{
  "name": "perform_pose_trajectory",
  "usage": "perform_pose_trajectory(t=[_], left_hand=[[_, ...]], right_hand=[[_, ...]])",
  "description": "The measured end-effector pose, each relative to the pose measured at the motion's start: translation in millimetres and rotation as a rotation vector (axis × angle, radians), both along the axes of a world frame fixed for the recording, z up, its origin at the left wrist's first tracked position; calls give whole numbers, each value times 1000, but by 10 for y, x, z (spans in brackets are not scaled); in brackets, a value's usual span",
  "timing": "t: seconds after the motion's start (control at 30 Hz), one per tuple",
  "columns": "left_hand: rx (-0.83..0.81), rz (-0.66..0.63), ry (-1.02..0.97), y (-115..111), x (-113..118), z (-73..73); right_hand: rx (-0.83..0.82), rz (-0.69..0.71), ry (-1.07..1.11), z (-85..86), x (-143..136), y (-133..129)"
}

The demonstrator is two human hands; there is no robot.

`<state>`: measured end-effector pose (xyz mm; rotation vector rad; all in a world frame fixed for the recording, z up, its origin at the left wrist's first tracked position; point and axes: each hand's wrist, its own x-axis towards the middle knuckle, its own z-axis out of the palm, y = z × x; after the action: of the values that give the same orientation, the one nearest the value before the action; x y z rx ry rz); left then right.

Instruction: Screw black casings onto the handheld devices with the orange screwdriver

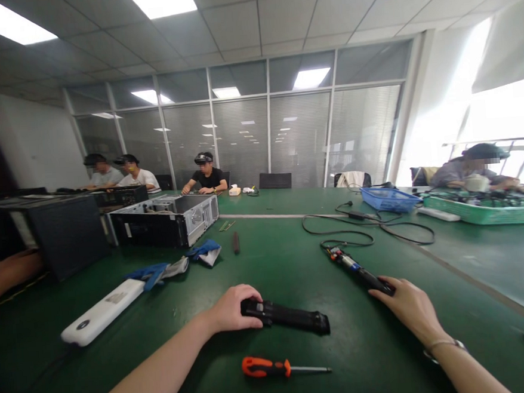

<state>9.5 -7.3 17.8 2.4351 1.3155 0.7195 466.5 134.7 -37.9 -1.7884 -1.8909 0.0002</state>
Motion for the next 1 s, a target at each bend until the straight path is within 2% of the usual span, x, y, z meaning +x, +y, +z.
perform_pose_trajectory(t=[0.1, 0.4, 0.57, 0.77, 1.0], left_hand=[[5, -6, 0, 14, -2, -18], [53, -14, -9, 65, -20, -98], [76, 3, 4, 66, -40, -88], [117, -1, 30, 61, -63, -55], [117, -27, 52, 22, -28, -7]], right_hand=[[-48, 140, 54, 60, -229, -78], [-37, 572, 177, 222, -990, -365], [-54, 720, 215, 273, -1364, -457], [-190, 784, 330, 251, -1473, -421], [-226, 803, 398, 250, -1432, -401]])
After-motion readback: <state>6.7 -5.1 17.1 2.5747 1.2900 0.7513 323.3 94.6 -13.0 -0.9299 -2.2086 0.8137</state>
